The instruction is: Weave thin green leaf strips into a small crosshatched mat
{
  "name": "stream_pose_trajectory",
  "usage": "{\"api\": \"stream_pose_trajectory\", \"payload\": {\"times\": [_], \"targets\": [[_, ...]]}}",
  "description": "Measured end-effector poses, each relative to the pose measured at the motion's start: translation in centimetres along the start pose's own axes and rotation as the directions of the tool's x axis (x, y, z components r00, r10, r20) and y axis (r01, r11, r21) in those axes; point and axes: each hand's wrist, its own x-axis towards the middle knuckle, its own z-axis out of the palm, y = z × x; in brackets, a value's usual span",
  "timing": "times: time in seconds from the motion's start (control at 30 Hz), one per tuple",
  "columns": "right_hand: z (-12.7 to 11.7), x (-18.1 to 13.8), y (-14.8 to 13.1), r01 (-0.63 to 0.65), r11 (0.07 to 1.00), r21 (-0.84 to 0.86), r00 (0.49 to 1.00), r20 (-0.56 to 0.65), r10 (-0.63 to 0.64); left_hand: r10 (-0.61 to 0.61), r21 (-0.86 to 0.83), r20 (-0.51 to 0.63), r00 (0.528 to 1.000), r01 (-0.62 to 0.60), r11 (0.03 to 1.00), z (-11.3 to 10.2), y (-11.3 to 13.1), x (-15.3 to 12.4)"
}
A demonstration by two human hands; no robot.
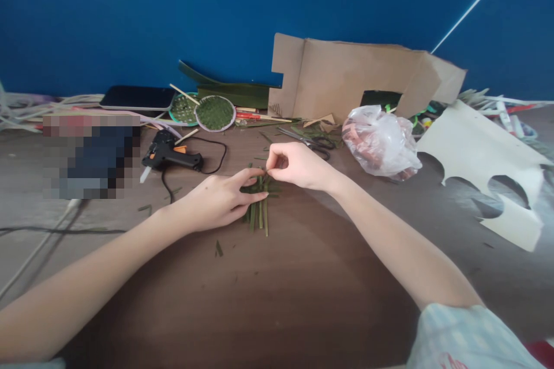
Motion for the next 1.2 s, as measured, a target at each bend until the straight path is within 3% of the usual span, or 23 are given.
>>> {"api": "stream_pose_trajectory", "payload": {"times": [0.23, 0.47, 0.73, 1.2], "targets": [[-0.1, 0.2, 0.3, -0.005, 0.993, 0.118, 0.998, 0.06, -0.002, 0.002, -0.013, -0.02, 1.0, -0.002, 1.0, 0.0, 0.1, 0.0], [0.6, 0.4, 0.7, 0.033, 0.999, -0.025, 0.999, 0.035, -0.032, -0.004, 0.008, 0.025, 1.0, 0.004, 1.0, 0.0, 0.1, 0.1], [1.1, 0.8, 1.7, 0.174, 0.962, -0.21, 0.984, -0.006, -0.179, -0.015, 0.01, 0.048, 0.999, 0.014, 1.0, -0.2, 0.3, 0.1], [0.2, 0.8, 2.1, 0.125, 0.975, -0.181, 0.991, -0.02, -0.131, 0.005, 0.013, 0.013, 1.0, -0.005, 1.0, 0.0, 0.2, 0.2]]}}
